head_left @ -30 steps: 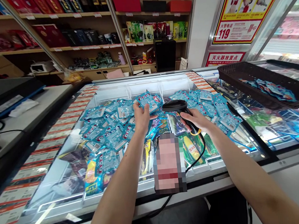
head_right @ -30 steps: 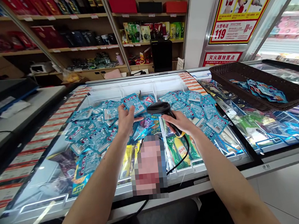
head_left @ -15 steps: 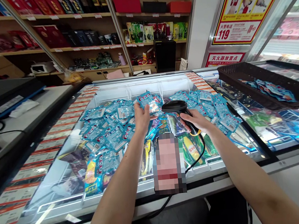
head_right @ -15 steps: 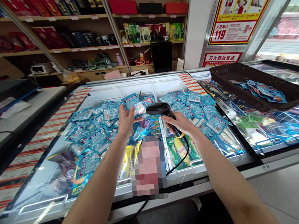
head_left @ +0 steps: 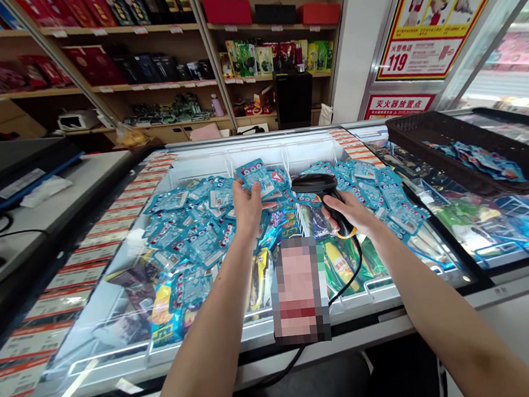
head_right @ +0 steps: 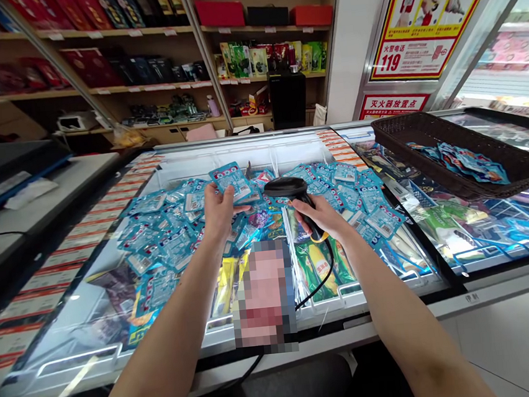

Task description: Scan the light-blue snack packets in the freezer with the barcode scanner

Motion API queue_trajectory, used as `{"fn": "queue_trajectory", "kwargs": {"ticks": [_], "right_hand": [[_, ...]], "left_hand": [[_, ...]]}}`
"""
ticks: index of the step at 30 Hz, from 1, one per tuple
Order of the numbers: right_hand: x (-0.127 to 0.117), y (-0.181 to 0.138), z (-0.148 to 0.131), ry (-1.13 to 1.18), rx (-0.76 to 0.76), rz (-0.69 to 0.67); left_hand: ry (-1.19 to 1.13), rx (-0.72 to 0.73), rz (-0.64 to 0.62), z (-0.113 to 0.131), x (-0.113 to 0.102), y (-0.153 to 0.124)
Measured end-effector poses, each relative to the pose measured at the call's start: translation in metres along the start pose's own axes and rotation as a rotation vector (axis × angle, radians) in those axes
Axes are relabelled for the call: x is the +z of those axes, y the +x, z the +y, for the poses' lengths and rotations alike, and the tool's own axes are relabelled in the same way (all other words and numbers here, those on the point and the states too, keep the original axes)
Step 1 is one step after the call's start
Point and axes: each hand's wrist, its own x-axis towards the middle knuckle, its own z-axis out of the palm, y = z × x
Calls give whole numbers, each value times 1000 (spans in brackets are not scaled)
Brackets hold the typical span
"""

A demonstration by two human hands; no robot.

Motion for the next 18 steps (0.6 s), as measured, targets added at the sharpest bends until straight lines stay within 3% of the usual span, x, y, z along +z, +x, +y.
{"fn": "queue_trajectory", "kwargs": {"ticks": [7, 14, 16, 18], "right_hand": [[-2, 1, 0, 29, 25, 42], [-5, 4, 1, 83, 20, 128], [-5, 4, 0, 99, 27, 163], [-6, 5, 0, 113, 33, 200]], "left_hand": [[530, 215, 145, 18, -29, 7], [919, 273, 254, 15, -43, 2], [971, 365, 220, 15, -38, -1], [992, 482, 75, 14, -29, -5]]}}
